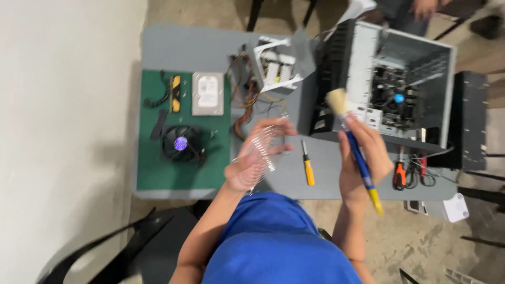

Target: The person cleans a computer fan and a power supply unit fan using a brush and a screwdriver. They brush dust off the fan blades and the PSU fan grill, then use the screwdriver to tighten screws on the PSU fan.

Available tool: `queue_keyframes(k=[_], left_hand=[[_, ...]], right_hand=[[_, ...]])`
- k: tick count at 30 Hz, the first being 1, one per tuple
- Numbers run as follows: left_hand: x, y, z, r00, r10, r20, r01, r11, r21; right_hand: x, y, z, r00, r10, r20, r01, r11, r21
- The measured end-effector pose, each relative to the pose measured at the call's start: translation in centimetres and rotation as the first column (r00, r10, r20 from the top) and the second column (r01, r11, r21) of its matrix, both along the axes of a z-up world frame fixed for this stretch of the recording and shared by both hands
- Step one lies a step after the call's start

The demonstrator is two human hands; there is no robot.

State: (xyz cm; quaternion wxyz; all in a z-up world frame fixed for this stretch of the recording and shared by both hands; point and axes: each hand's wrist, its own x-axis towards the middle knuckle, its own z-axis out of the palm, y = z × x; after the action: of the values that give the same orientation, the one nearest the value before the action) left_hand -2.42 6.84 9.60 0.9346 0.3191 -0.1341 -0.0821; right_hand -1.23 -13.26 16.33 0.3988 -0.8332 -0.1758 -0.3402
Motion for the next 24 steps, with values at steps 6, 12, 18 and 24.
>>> queue_keyframes(k=[6, 12, 18, 24], left_hand=[[0.0, 0.3, -7.5, 0.947, 0.168, -0.274, -0.099, 0.963, 0.25], [-0.5, -3.4, -9.0, 0.562, 0.489, -0.667, -0.2, 0.863, 0.465], [-0.8, 0.9, -9.6, 0.772, 0.471, -0.426, -0.144, 0.783, 0.605], [-1.4, 1.0, -1.5, 0.537, 0.049, -0.842, -0.075, 0.997, 0.01]], right_hand=[[-2.8, 3.8, -2.7, 0.924, 0.27, -0.271, -0.179, 0.931, 0.318], [-6.2, 5.8, -9.4, 0.533, 0.672, -0.514, -0.432, 0.739, 0.517], [-3.0, 3.3, -14.0, 0.633, 0.44, -0.637, -0.085, 0.857, 0.507], [-2.9, 1.7, -13.0, 0.386, 0.66, -0.645, -0.119, 0.729, 0.674]])
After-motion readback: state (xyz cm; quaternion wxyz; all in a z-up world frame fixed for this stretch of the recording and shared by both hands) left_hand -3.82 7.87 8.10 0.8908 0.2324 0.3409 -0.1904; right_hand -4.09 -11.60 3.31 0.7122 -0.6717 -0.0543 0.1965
